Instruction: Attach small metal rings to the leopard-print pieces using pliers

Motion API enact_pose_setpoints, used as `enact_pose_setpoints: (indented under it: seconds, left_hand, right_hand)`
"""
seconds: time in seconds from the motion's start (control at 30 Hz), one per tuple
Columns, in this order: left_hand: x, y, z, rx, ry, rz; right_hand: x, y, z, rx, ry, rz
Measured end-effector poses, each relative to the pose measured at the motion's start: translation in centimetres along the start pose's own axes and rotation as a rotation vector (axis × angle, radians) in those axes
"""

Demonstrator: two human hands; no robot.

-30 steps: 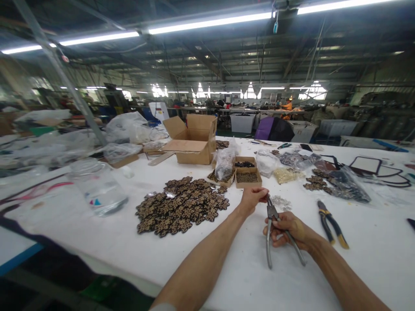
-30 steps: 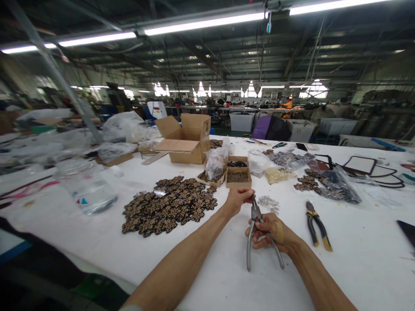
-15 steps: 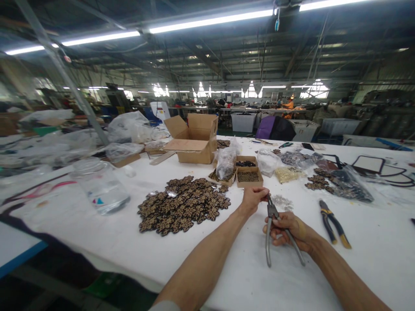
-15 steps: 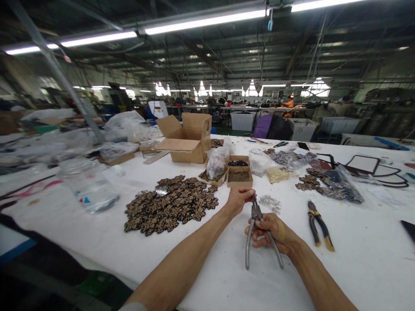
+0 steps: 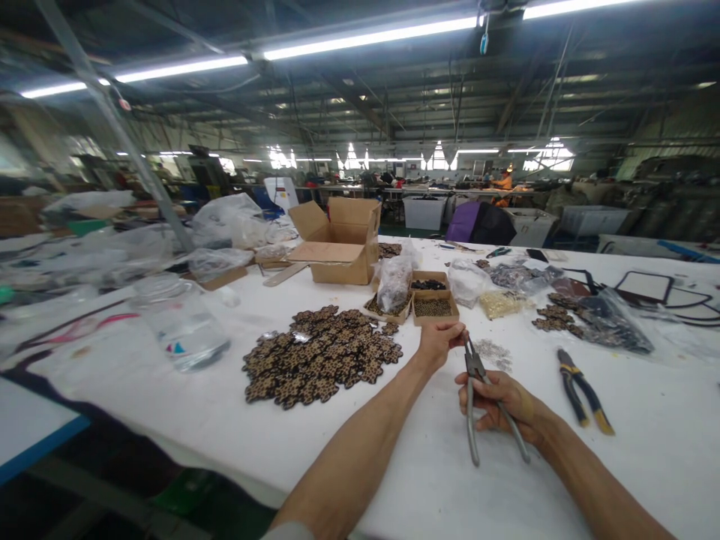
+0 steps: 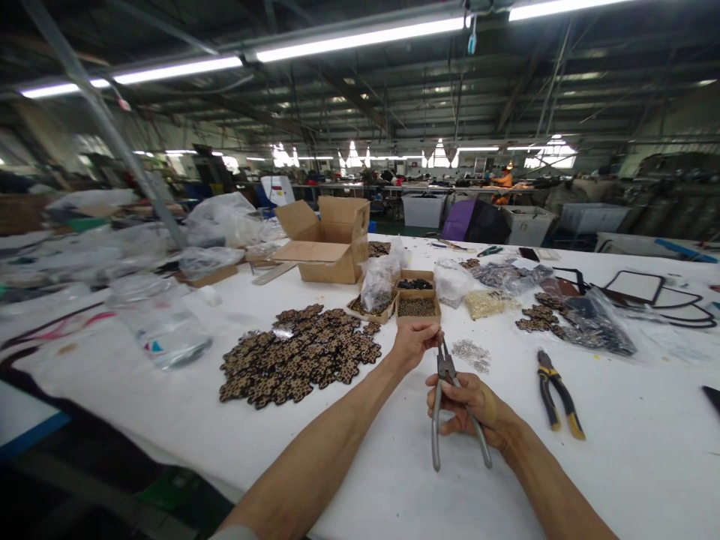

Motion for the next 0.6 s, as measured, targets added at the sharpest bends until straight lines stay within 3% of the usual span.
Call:
enact_pose_setpoints:
  seconds: [0.6]
  left_hand:
    - [-0.52, -0.88, -0.26, 0.038, -0.032, -0.009]
  right_hand:
    - [-0.33, -0.24, -0.56, -0.036, -0.07, 0.105]
Point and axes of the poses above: each hand's wrist, its own z-axis towards the middle knuckle, its own x-axis out of the back of the hand, y = z × x, the point moved 6 cm from there along z, towards the middle knuckle, and after that the axes turned 6 degrees about -x, right-handed, at the moved point
